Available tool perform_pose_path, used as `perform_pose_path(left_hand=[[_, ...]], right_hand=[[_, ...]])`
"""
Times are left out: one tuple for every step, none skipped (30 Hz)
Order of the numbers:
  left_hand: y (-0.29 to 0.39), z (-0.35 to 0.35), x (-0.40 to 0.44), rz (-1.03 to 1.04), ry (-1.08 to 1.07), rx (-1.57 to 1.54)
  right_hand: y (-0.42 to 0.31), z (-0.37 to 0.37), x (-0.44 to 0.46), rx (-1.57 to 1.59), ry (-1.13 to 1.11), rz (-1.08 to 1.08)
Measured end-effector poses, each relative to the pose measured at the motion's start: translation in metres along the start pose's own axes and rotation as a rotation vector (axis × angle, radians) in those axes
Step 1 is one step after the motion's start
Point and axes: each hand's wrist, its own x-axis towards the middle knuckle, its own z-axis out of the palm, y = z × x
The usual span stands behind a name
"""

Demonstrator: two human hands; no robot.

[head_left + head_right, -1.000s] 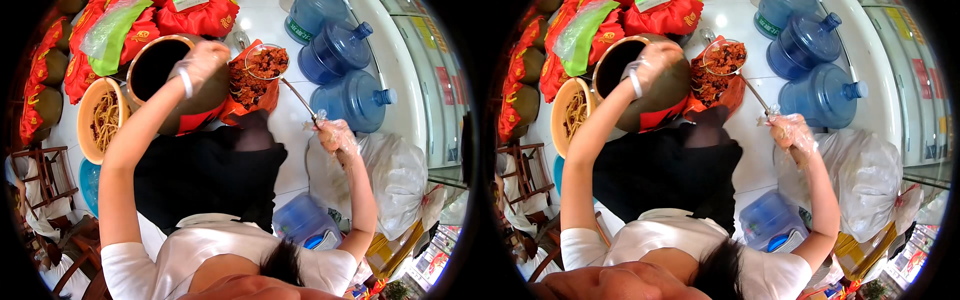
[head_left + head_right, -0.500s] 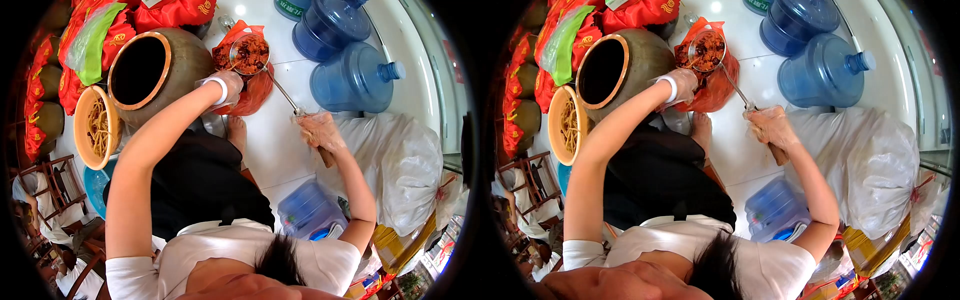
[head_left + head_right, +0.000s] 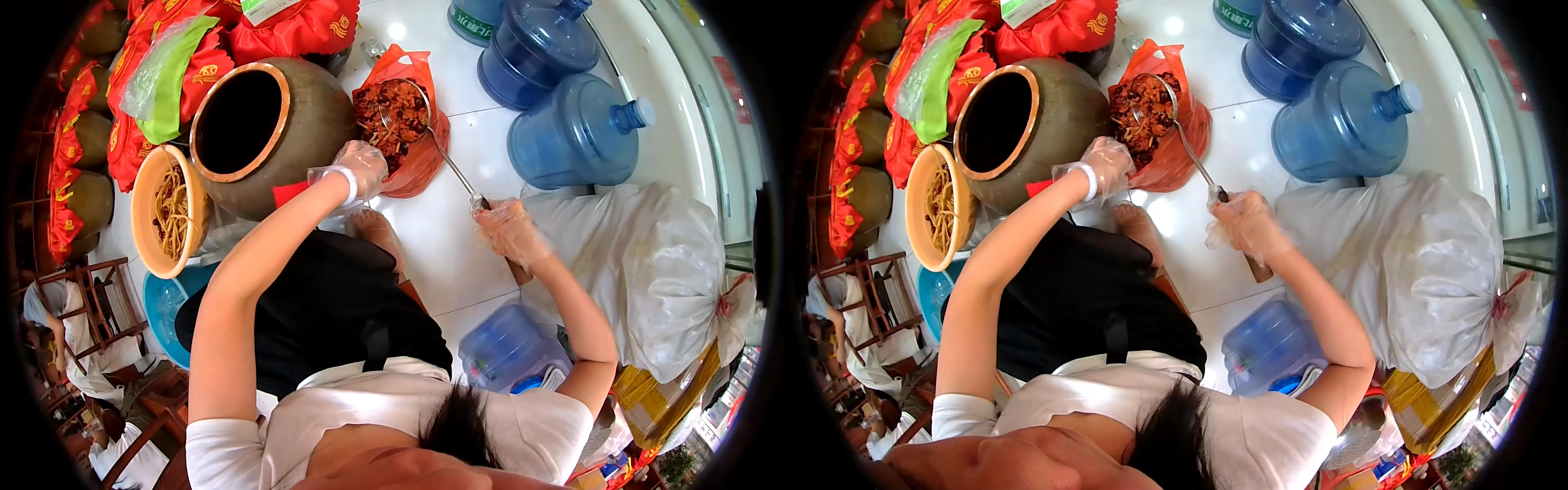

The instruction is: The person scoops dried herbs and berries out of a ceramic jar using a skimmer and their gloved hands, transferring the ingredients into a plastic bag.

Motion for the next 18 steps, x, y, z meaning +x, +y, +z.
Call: perform_pose_path(left_hand=[[-0.004, 0.004, -0.003, 0.004, 0.041, -0.023], [-0.006, 0.009, -0.003, 0.003, 0.039, -0.027], [-0.009, 0.014, -0.002, 0.001, 0.076, -0.027], [-0.010, 0.020, -0.001, -0.001, 0.112, -0.026], [-0.011, 0.024, 0.002, -0.003, 0.110, -0.028], [-0.010, 0.025, 0.003, -0.023, 0.121, -0.043], [-0.010, 0.025, 0.005, -0.044, 0.134, -0.058], [-0.009, 0.024, 0.006, -0.046, 0.137, -0.060], [-0.005, 0.016, 0.002, -0.045, 0.135, -0.106], [-0.003, 0.011, 0.000, -0.043, 0.132, -0.151], [-0.004, 0.012, 0.000, -0.041, 0.132, -0.151], [-0.005, 0.014, 0.000, -0.033, 0.163, -0.168], [-0.006, 0.015, 0.001, -0.025, 0.194, -0.185], [-0.007, 0.016, 0.001, -0.024, 0.195, -0.183], [-0.007, 0.016, 0.001, -0.032, 0.187, -0.170], [-0.007, 0.017, 0.000, -0.041, 0.179, -0.158], [-0.006, 0.018, 0.000, -0.042, 0.180, -0.158], [-0.005, 0.019, 0.000, -0.039, 0.199, -0.161]], right_hand=[[-0.004, 0.004, -0.001, 0.134, 0.039, 0.074], [-0.011, 0.004, -0.003, 0.213, 0.027, 0.166], [-0.016, 0.006, -0.005, 0.293, 0.015, 0.260], [-0.013, 0.010, -0.005, 0.293, 0.014, 0.263], [-0.008, 0.015, -0.003, 0.088, 0.063, 0.153], [-0.003, 0.021, -0.002, -0.118, 0.112, 0.041], [0.000, 0.026, -0.003, -0.121, 0.111, 0.040], [0.004, 0.031, -0.004, -0.212, 0.143, 0.017], [0.005, 0.035, -0.007, -0.302, 0.175, -0.004], [0.005, 0.038, -0.009, -0.304, 0.175, -0.003], [0.004, 0.042, -0.010, -0.400, 0.214, -0.044], [0.003, 0.046, -0.012, -0.496, 0.253, -0.085], [0.004, 0.049, -0.014, -0.495, 0.255, -0.085], [0.005, 0.052, -0.014, -0.515, 0.253, -0.097], [0.007, 0.057, -0.015, -0.535, 0.250, -0.110], [0.012, 0.064, -0.015, -0.535, 0.250, -0.111], [0.019, 0.073, -0.015, -0.493, 0.317, -0.159], [0.022, 0.080, -0.017, -0.451, 0.384, -0.209]])
